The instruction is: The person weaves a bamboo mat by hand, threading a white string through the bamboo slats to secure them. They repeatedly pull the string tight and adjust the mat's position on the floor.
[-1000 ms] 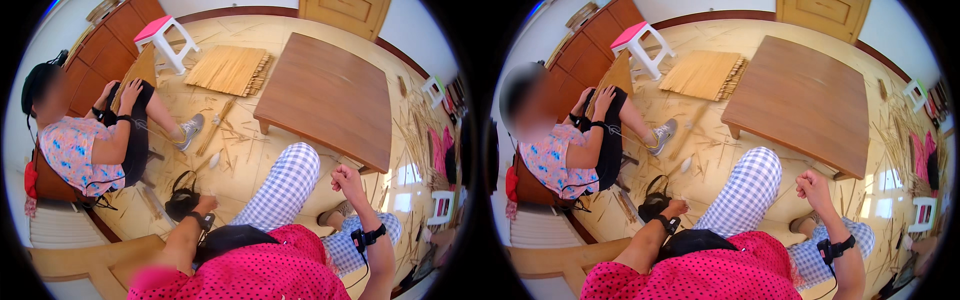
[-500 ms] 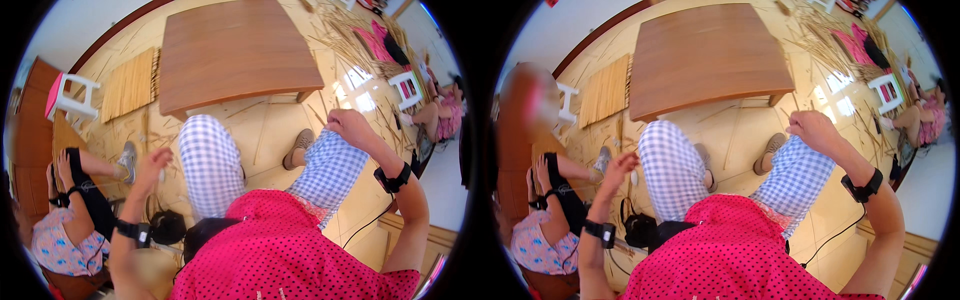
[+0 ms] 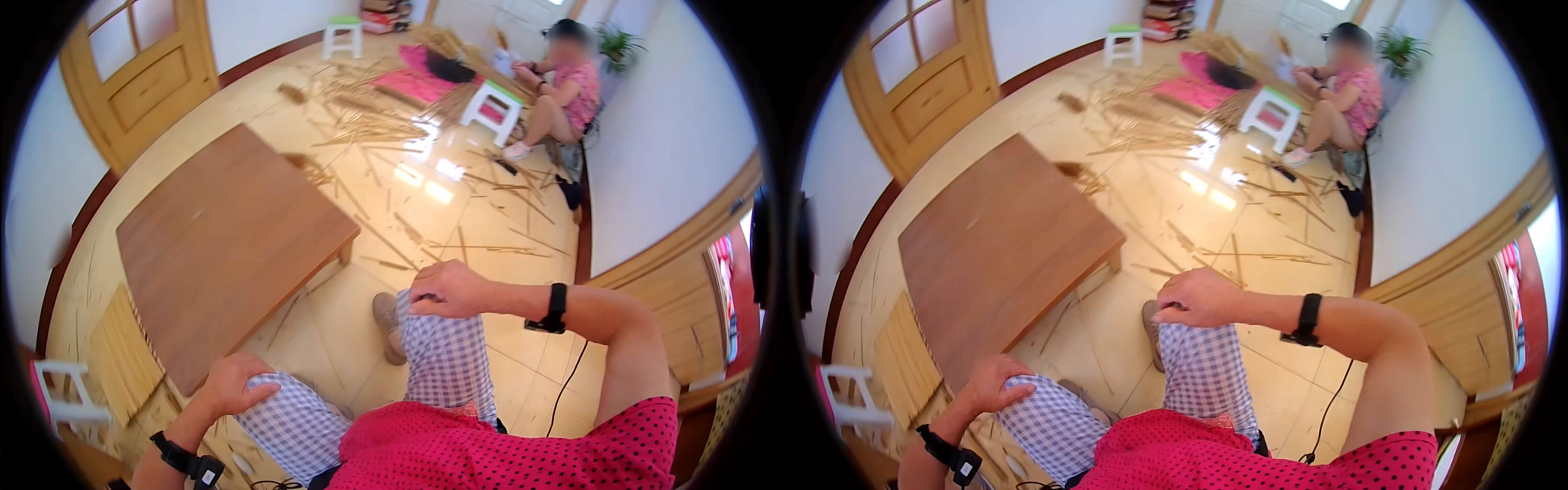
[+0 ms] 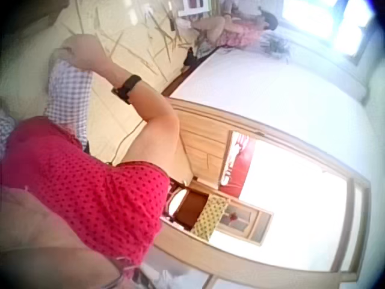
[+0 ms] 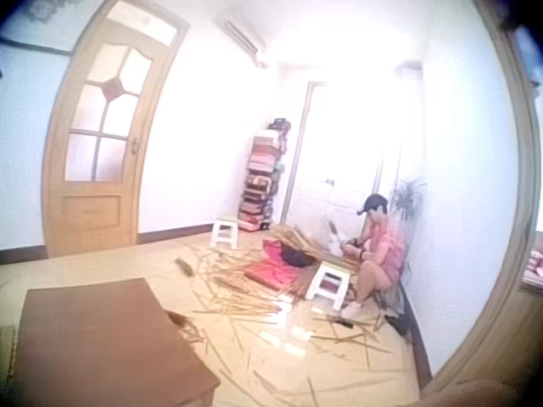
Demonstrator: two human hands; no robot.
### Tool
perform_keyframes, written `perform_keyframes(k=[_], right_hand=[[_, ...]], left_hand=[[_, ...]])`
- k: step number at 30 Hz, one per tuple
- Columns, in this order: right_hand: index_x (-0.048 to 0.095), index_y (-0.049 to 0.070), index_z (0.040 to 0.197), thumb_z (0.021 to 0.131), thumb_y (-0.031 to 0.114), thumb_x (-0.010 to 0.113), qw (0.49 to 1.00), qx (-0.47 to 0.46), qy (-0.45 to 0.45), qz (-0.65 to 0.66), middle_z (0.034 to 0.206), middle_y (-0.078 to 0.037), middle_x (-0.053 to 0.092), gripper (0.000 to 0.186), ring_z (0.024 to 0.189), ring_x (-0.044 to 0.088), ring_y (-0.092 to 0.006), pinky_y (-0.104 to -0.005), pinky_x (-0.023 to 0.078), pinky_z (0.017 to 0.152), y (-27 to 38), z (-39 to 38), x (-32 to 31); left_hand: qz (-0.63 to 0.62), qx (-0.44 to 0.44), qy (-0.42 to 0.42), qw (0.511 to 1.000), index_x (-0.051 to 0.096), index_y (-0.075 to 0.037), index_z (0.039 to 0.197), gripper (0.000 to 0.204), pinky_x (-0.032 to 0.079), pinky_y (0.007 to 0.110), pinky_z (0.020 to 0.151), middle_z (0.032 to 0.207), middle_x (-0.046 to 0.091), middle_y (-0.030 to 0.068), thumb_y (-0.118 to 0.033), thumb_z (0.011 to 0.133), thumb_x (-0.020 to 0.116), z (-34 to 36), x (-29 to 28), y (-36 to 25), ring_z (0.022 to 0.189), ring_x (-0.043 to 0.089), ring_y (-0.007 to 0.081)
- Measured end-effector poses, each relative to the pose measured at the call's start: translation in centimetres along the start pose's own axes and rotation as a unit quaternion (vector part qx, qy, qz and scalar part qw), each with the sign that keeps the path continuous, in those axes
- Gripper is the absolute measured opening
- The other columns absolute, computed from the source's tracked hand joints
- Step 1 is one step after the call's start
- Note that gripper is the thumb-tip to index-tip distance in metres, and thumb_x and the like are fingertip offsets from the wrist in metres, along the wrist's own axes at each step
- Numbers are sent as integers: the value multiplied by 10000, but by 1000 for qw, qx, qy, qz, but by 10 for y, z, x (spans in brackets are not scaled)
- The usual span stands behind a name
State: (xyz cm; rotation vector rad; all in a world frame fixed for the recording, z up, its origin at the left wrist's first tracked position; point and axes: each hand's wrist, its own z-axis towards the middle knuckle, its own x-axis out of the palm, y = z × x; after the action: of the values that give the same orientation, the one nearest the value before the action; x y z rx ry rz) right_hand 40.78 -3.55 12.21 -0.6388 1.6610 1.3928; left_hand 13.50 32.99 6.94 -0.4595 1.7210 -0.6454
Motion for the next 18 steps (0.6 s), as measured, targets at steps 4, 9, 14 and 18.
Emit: perform_keyframes(k=[4, 9, 14, 18], right_hand=[[672, 87, 865, 875, 363, 700, 997, 66, -20, -23, 815, -104, 660, 278, 802, 648, -301, -397, 519, 689, 16, -15, 0], [677, 97, 907, 855, 407, 710, 997, 47, 51, -34, 856, -99, 665, 316, 825, 644, -309, -409, 521, 710, -4, -22, 9], [662, 96, 883, 838, 457, 704, 978, -36, 200, -35, 855, -87, 650, 366, 830, 631, -311, -433, 511, 703, -2, 6, 1], [616, 81, 802, 859, 452, 659, 973, -70, 219, -30, 819, -109, 622, 378, 816, 622, -322, -435, 509, 707, -15, 3, 14]], left_hand=[[16, 17, 42, 999, 740, -77, 961, 423, 522, 423, 814, 970, 711, 129, -474, 822, 697, 28, -7, 11, 951, 656, 331], [20, 87, 97, 991, 736, -71, 958, 428, 518, 424, 798, 991, 700, 133, -473, 812, 703, 37, -11, 7, 947, 649, 332], [58, 105, 74, 990, 717, -70, 964, 421, 518, 418, 783, 982, 691, 118, -453, 790, 726, -2, -15, 2, 910, 644, 331], [27, 123, 73, 989, 701, -79, 979, 409, 523, 411, 765, 972, 693, 95, -424, 767, 753, -12, -7, 14, 897, 646, 314]])
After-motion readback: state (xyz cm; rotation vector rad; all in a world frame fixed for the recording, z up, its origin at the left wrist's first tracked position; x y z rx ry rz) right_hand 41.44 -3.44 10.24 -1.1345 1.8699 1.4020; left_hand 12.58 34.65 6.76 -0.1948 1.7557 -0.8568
